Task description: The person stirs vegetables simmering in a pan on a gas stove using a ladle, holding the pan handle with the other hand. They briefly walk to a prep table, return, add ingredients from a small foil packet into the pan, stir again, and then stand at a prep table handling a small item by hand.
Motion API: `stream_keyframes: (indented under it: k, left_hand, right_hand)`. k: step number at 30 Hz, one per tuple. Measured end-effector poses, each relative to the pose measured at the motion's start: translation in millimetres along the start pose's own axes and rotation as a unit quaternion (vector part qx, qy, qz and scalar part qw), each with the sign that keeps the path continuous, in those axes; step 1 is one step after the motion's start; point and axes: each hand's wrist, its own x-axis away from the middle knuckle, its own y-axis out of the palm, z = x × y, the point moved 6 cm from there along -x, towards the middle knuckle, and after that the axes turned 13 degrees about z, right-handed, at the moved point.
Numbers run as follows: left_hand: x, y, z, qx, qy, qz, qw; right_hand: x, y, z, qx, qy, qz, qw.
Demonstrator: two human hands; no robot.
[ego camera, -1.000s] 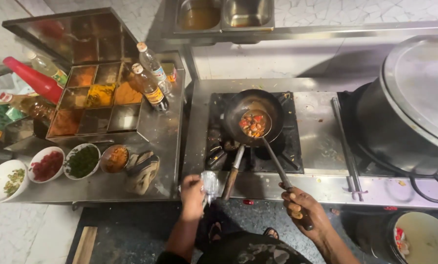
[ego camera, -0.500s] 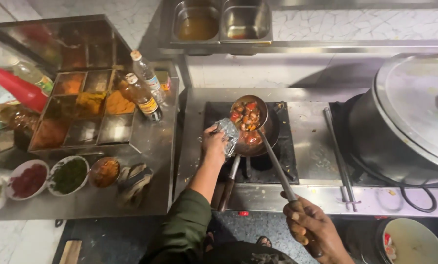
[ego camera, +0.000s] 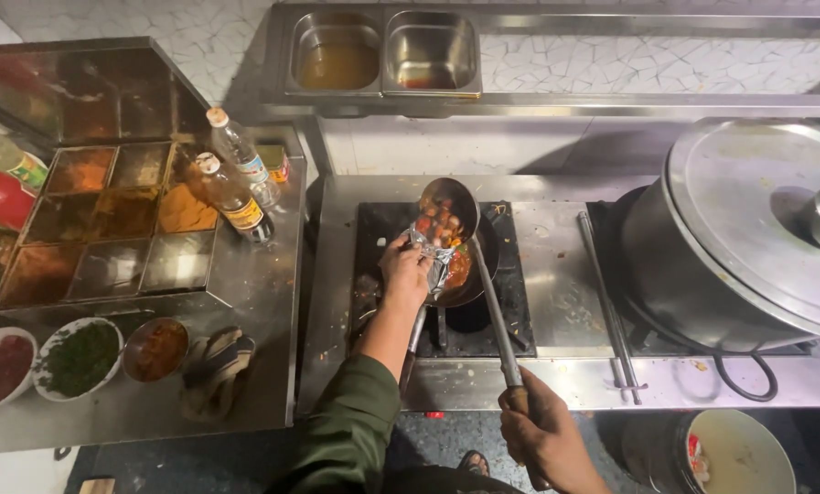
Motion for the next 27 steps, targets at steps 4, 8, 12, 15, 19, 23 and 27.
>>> stream_keyframes:
  k: [4, 8, 12, 15, 19, 23, 27]
  left_hand:
    - [-6.2, 2.6, -1.8, 0.023, -0.003, -0.029, 0.999]
    - [4.1, 15.0, 0.8, 0.031, 0.007, -0.053, 0.998]
    - [10.3, 19.7, 1.4, 0.023, -0.017, -0.025, 0.999]
    - [2.6, 18.5, -1.0, 0.032, -0.002, -0.024, 0.999]
    - [-6.0, 16.9, -6.3, 0.025, -0.016, 0.004, 1.000]
    - [-14.1, 18.3, -10.5, 0.034, -0.005, 0.001, 0.999]
    - [-23.5, 14.3, -19.5, 0.049, -0.008, 0.000, 0.999]
  right_hand:
    - [-1.3, 5.5, -0.8, 0.033, 0.006, 0.024, 0.999]
    - [-5.3, 6.9, 8.8, -0.013, 0.004, 0.024, 1.000]
    - [-9.3, 4.3, 17.0, -0.011, 0.005, 0.029, 1.000]
    - [-9.1, 7.4, 21.0, -0.013, 0.011, 0.030, 0.999]
    - [-10.3, 4.1, 31.4, -0.059, 0.012, 0.071, 0.996]
    - [-7.8, 15.2, 19.6, -0.053, 0.003, 0.090, 0.995]
    - [-13.2, 11.6, 25.6, -0.001, -0.008, 0.074, 0.997]
